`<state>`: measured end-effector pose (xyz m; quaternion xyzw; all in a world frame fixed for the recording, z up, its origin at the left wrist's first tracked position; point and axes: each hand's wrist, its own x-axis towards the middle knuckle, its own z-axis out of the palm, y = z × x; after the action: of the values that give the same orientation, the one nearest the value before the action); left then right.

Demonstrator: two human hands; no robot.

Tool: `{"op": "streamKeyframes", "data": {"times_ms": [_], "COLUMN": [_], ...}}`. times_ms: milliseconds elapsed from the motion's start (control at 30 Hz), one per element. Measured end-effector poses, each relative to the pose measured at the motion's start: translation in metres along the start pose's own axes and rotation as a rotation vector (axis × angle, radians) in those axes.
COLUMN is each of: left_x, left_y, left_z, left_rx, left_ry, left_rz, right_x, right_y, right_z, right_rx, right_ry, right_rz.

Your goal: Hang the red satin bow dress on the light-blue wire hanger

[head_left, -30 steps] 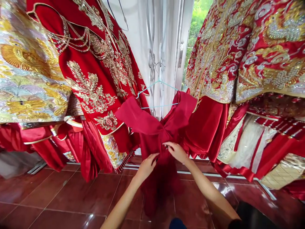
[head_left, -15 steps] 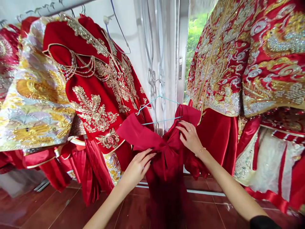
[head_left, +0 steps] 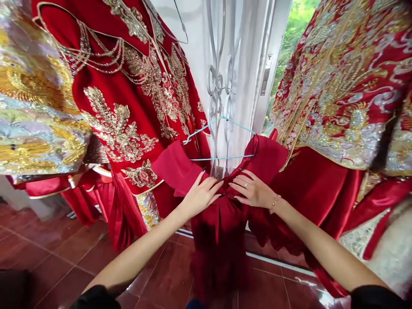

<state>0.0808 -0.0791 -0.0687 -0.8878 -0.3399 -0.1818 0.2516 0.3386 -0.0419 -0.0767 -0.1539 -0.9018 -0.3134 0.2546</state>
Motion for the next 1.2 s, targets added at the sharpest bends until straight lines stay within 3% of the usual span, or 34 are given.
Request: {"op": "streamKeyframes", "data": {"times_ms": [133, 200, 367, 433, 500, 567, 633, 767, 933, 1100, 1200], "left_x": [0.007, 0.01, 0.015, 0.018, 0.024, 0.033, 0.042, 0.057, 0.056, 0.048, 0.045], "left_y": [0.001, -0.001, -0.013, -0.02, -0.028, -0.036, -0.045, -0.058, -0.067, -0.076, -0.084], "left_z": [-0.001, -0.005, -0.015, -0.021, -0.028, -0.035, -0.041, -0.043, -0.044, -0.05, -0.055], "left_rx": [-0.024, -0.088, -0.152, -0.121, -0.112, -0.102, -0.064, -0.016, -0.05, -0.042, -0.074], "left_ry": [-0.104, -0.1, -0.052, -0.031, 0.055, 0.187, 0.287, 0.233, 0.195, 0.203, 0.156], "left_rz": [0.057, 0.027, -0.089, -0.103, -0.157, -0.276, -0.425, -0.599, -0.616, -0.754, -0.758], "right_x": [0.01, 0.012, 0.01, 0.012, 0.019, 0.03, 0.041, 0.046, 0.034, 0.035, 0.034], "right_y": [-0.004, -0.004, 0.015, 0.028, 0.04, 0.05, 0.057, 0.07, 0.089, 0.098, 0.103], "right_z": [0.006, 0.006, 0.001, -0.005, -0.011, -0.016, -0.018, -0.016, -0.025, -0.038, -0.043], "right_rx": [0.062, 0.069, 0.17, 0.095, -0.046, -0.127, -0.104, -0.061, -0.03, -0.058, -0.044], "right_ry": [0.045, 0.067, -0.001, 0.003, 0.088, 0.185, 0.192, 0.09, 0.073, -0.03, -0.052], "right_rz": [-0.087, -0.108, 0.018, 0.197, 0.509, 0.807, 0.946, 0.994, 0.975, 0.995, 0.983]}}
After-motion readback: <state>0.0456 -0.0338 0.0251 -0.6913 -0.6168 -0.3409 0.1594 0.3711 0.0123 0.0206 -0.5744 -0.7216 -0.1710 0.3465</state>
